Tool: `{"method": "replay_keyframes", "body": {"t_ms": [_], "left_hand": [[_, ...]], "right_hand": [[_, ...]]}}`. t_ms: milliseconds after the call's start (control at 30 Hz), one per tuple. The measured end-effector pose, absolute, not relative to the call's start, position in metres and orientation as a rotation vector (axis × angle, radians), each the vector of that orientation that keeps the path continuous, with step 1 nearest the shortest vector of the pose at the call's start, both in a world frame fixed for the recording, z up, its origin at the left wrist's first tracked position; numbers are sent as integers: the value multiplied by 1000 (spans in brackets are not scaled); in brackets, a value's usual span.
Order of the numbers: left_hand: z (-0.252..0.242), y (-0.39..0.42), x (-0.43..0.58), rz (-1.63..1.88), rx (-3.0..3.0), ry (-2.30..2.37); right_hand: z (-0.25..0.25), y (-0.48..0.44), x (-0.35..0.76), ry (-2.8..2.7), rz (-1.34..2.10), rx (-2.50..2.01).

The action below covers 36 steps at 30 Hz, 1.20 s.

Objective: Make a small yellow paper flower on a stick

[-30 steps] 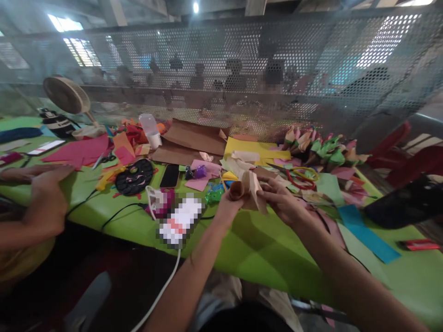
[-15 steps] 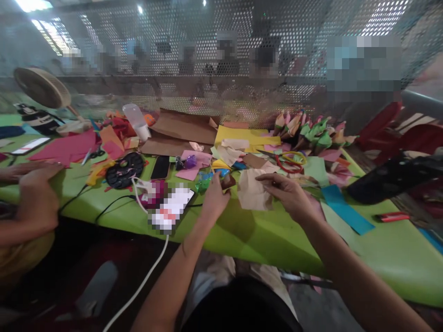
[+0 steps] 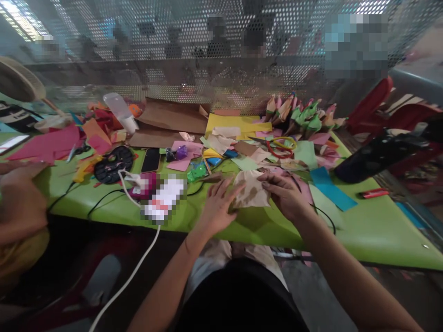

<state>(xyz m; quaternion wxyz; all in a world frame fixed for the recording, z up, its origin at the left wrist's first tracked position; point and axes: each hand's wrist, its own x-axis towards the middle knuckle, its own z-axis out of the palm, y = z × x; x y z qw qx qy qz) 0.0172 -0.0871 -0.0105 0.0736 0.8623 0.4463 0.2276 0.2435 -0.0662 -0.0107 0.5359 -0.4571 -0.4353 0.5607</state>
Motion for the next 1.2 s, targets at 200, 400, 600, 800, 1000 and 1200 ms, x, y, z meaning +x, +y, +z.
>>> {"method": "replay_keyframes", "body": {"t_ms": [200,400,600,800,1000,1200], "left_hand": [[-22,-90,28,842,2582,1232],[-23,-95,28,777,2602,1232],[-18,-105,27,702,2518,1297],[-16,-108,22,666,2383,1444],[-19,-110,26,658,2256,1685],[-19,-116,27,700,2296,1726]], "right_hand": [[-20,-75,256,-1332,1161,-1260],[-10,-102,267,-1966,441,-1278],[-20,-115,259,-2244,506,-1231],[-25,-111,256,-2005,694,-1333],[-27,-107,251,-1944,649,-1459],[-31,-108,245,-2012,486,-1499]]}}
